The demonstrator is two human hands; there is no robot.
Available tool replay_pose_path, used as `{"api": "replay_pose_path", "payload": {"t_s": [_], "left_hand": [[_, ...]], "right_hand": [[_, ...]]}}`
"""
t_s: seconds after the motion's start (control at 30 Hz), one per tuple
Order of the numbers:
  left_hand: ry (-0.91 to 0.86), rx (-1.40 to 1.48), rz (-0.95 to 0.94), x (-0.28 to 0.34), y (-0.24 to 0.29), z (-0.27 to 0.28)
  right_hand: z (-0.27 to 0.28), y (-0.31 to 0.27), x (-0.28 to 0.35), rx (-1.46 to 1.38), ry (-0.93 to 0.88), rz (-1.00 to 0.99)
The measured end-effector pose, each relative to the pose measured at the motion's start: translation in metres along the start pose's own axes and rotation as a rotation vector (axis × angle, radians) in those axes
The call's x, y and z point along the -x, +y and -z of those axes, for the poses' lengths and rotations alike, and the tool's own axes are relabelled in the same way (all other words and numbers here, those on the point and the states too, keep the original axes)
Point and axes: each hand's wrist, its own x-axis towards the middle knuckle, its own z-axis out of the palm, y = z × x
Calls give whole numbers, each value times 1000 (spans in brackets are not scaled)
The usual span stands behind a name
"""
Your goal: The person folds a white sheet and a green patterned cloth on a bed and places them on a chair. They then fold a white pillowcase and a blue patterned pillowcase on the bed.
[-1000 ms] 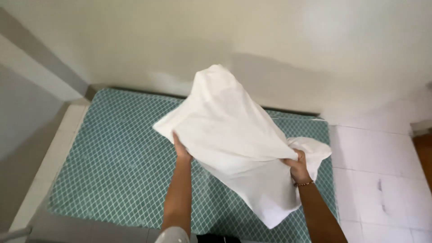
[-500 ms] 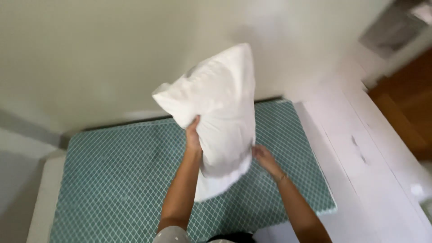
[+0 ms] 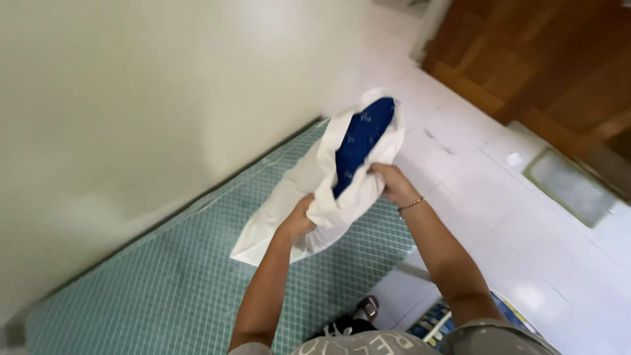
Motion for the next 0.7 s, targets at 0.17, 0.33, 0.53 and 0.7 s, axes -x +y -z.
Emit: {"api": "replay_pose_path", "payload": {"t_s": [0.17,0.33,0.53,0.7], "left_hand": [[-335,6,-77,-33,-21,-43],[-208,355,153,-66,2,-111],[-321,327,15,-124,5,-218],[-332,156,46,-169,7,-315]], "right_hand": [[78,23,17,162,378,262],[149,38,54,-28,606,451],[249,21,134,-60,721,661],[306,19,227,-37,899,741]]}}
